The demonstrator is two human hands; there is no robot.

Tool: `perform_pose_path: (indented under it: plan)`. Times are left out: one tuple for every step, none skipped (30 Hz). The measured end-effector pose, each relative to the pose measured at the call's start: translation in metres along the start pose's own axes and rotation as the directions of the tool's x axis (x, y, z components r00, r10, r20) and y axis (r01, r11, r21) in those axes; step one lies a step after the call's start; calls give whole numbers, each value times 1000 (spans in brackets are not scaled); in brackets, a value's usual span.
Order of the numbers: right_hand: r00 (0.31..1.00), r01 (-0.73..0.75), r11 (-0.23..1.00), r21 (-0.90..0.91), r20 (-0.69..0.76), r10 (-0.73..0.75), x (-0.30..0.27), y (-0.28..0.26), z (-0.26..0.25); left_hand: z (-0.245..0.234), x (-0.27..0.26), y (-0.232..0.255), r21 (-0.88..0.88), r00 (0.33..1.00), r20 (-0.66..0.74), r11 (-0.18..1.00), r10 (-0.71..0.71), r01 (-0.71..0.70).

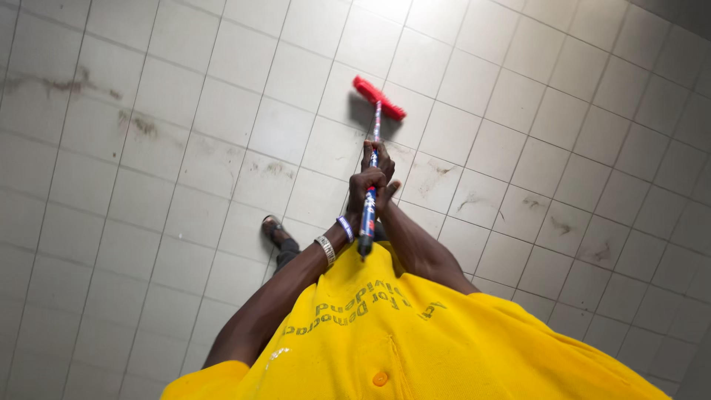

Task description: The person sweeps debris across a tiled floor using a red broom, moving the broom back and forth to gather the dirt into a central area.

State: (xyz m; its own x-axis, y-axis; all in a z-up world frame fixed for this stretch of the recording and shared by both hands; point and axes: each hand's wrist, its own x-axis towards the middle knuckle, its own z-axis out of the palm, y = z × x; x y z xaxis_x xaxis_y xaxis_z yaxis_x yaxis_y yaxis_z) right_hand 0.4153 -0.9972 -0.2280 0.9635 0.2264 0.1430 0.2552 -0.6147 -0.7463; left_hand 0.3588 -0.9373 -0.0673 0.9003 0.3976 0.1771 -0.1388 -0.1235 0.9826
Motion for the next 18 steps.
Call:
perform_pose_path:
  plan:
    - [999,27,999,-37,25,-26,9,10,4,6,-2,-13,-33,998,-56,999,-14,12]
    - [997,57,996,-64,62,-53,15,20,7,7,-7,-23,-71,996,-68,996,-57,52]
    - [994,91,989,-115,77,-82,21,30,8,5,-10,-30,-115,993,-75,990,-94,85]
    - [962,57,994,-93,270,-30,28,42,3,1,-13,-33,-159,988,-81,981,-130,116]
    - [913,84,989,-120,407,-28,23,49,0,-4,-21,-31,-105,992,-42,988,-117,112]
    - [845,116,983,-142,535,-23,16,53,-4,-11,-31,-24,-52,994,-2,993,-107,107]
    - [765,153,975,-158,643,-16,14,54,-6,-17,-36,-17,0,995,44,996,-89,89]
    - [723,144,981,-131,690,-14,3,50,-9,-22,-44,-5,18,986,65,988,-154,153]
    - [680,135,985,-105,733,-16,-14,43,-14,-27,-56,9,37,973,85,976,-215,213]
    - [660,157,986,-62,749,-58,-33,34,-21,-33,-70,24,95,973,97,976,-207,198]
    - [642,182,983,-19,759,-104,-46,24,-28,-39,-77,35,151,975,111,973,-193,175]
    - [623,206,978,24,768,-150,-50,14,-32,-41,-79,42,178,974,131,970,-187,163]
    - [595,225,974,4,792,-141,-51,5,-39,-44,-86,52,206,969,153,965,-194,161]
    - [565,246,969,-15,814,-131,-48,-2,-49,-46,-91,60,233,964,173,959,-201,158]
    - [536,264,964,-38,837,-113,-46,-7,-59,-47,-94,66,171,969,180,976,-168,138]
    - [600,257,966,-40,790,-127,-47,-11,-66,-48,-92,69,107,974,184,987,-135,117]
    - [659,260,965,-38,738,-148,-41,-10,-69,-45,-87,69,44,980,177,995,-94,88]
    - [713,264,964,-36,680,-169,-37,-6,-70,-39,-86,70,36,981,178,997,-69,64]
